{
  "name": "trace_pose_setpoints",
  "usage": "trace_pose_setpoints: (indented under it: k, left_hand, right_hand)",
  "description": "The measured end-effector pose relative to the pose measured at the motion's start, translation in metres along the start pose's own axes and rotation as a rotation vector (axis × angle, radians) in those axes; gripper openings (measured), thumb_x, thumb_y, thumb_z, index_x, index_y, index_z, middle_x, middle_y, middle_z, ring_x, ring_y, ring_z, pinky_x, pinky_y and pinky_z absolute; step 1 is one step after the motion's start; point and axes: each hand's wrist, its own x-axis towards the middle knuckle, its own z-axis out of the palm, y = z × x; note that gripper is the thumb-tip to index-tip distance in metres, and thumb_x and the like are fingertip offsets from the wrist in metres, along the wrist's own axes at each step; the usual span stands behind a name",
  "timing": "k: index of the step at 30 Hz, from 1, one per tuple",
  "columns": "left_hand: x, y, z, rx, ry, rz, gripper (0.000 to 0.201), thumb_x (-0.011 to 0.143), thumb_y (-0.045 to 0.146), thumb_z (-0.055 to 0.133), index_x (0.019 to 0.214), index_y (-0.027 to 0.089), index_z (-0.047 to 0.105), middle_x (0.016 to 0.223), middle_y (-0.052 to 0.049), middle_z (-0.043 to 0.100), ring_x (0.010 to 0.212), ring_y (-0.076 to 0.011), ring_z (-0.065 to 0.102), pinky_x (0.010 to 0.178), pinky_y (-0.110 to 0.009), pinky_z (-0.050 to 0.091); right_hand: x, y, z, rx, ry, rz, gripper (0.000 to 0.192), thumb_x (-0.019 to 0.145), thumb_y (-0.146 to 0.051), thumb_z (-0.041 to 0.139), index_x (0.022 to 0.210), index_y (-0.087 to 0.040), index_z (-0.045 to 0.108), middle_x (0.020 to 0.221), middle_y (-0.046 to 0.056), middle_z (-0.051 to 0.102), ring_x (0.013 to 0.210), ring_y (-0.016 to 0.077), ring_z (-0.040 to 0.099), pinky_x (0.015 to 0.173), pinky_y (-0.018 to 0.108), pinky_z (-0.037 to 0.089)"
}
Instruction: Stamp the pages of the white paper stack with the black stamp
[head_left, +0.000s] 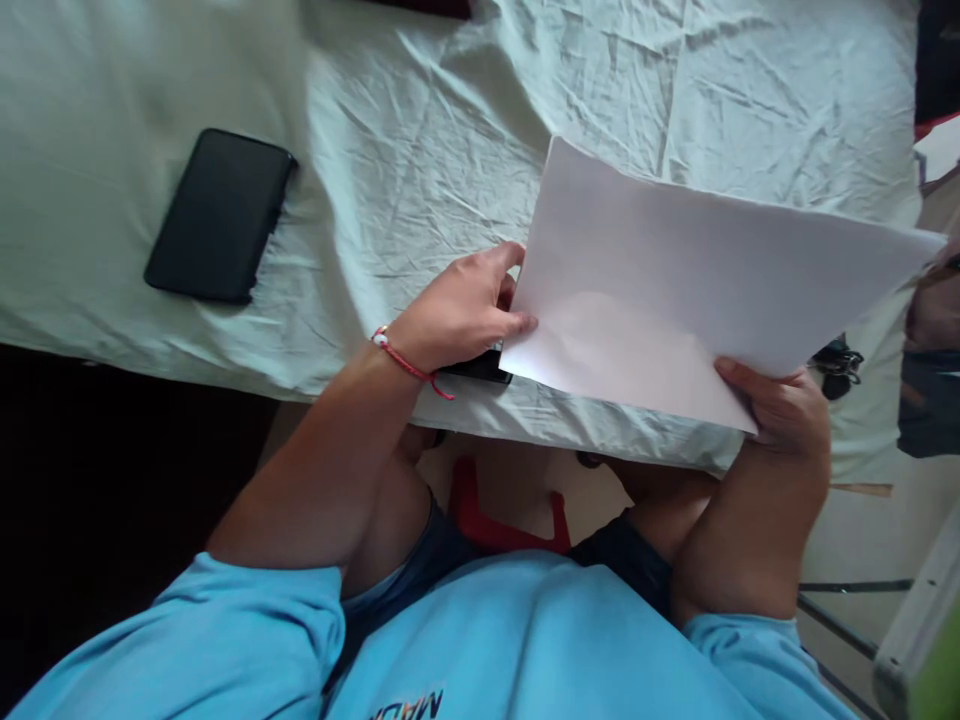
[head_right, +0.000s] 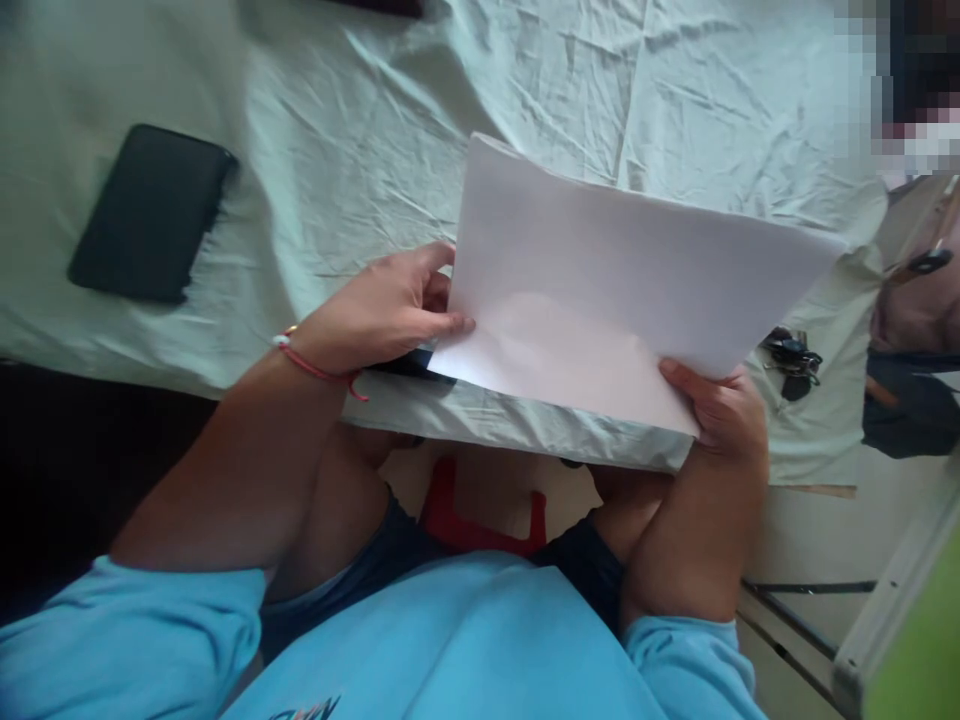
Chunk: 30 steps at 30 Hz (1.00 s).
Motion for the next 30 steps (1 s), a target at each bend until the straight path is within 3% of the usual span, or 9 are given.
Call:
trace_pose_setpoints:
  k: [6, 11, 14, 18, 25, 30]
  left_hand:
    - [-0.001, 0.006, 0.007, 0.188, -0.016, -0.078, 0.092, 0.077, 0.017, 0.073, 0.164, 0.013, 0.045, 0.086, -0.001, 0.077, 0.091, -0.0276, 0.076, 0.086, -0.036, 0.054]
    - [0.001, 0.003, 0.011, 0.232, -0.040, -0.071, 0.101, 0.078, 0.020, 0.072, 0.172, 0.012, 0.033, 0.087, -0.002, 0.080, 0.092, -0.0278, 0.076, 0.090, -0.038, 0.056]
    - [0.003, -0.003, 0.011, 0.234, -0.004, -0.075, 0.104, 0.076, 0.021, 0.075, 0.172, 0.016, 0.035, 0.085, -0.001, 0.078, 0.093, -0.0293, 0.076, 0.093, -0.039, 0.056]
    - [0.005, -0.009, 0.011, 0.289, -0.016, -0.038, 0.089, 0.078, 0.022, 0.076, 0.163, 0.022, 0.051, 0.089, -0.001, 0.078, 0.096, -0.0295, 0.077, 0.094, -0.038, 0.056]
    - [0.008, -0.005, 0.010, 0.432, -0.089, -0.053, 0.063, 0.087, 0.030, 0.073, 0.148, 0.016, 0.066, 0.096, -0.004, 0.081, 0.101, -0.0286, 0.076, 0.097, -0.038, 0.056]
    - [0.009, -0.004, 0.011, 0.488, -0.011, -0.106, 0.047, 0.099, 0.039, 0.062, 0.138, 0.015, 0.074, 0.095, -0.008, 0.081, 0.108, -0.0319, 0.076, 0.104, -0.042, 0.055]
  right_hand:
    - [0.009, 0.006, -0.012, -0.052, -0.040, 0.006, 0.056, 0.038, -0.032, 0.108, 0.088, -0.021, 0.084, 0.095, 0.002, 0.083, 0.077, 0.0121, 0.072, 0.069, 0.019, 0.062]
    - [0.009, 0.006, -0.015, -0.118, -0.048, 0.038, 0.056, 0.038, -0.034, 0.108, 0.087, -0.021, 0.085, 0.091, 0.001, 0.082, 0.072, 0.0118, 0.070, 0.063, 0.019, 0.058]
    - [0.009, 0.006, -0.014, -0.176, -0.062, 0.041, 0.051, 0.039, -0.036, 0.108, 0.082, -0.021, 0.083, 0.087, 0.001, 0.081, 0.069, 0.0130, 0.069, 0.060, 0.022, 0.058]
    - [0.011, 0.008, -0.015, -0.236, -0.108, 0.062, 0.046, 0.044, -0.039, 0.107, 0.079, -0.022, 0.083, 0.084, 0.001, 0.080, 0.067, 0.0131, 0.068, 0.058, 0.022, 0.056]
    - [0.011, 0.007, -0.015, -0.244, -0.155, 0.087, 0.042, 0.050, -0.038, 0.106, 0.081, -0.022, 0.083, 0.088, 0.001, 0.081, 0.071, 0.0136, 0.070, 0.061, 0.023, 0.058]
    - [0.010, 0.008, -0.014, -0.235, -0.161, 0.099, 0.043, 0.051, -0.038, 0.106, 0.084, -0.023, 0.084, 0.091, 0.002, 0.082, 0.073, 0.0139, 0.071, 0.063, 0.022, 0.058]
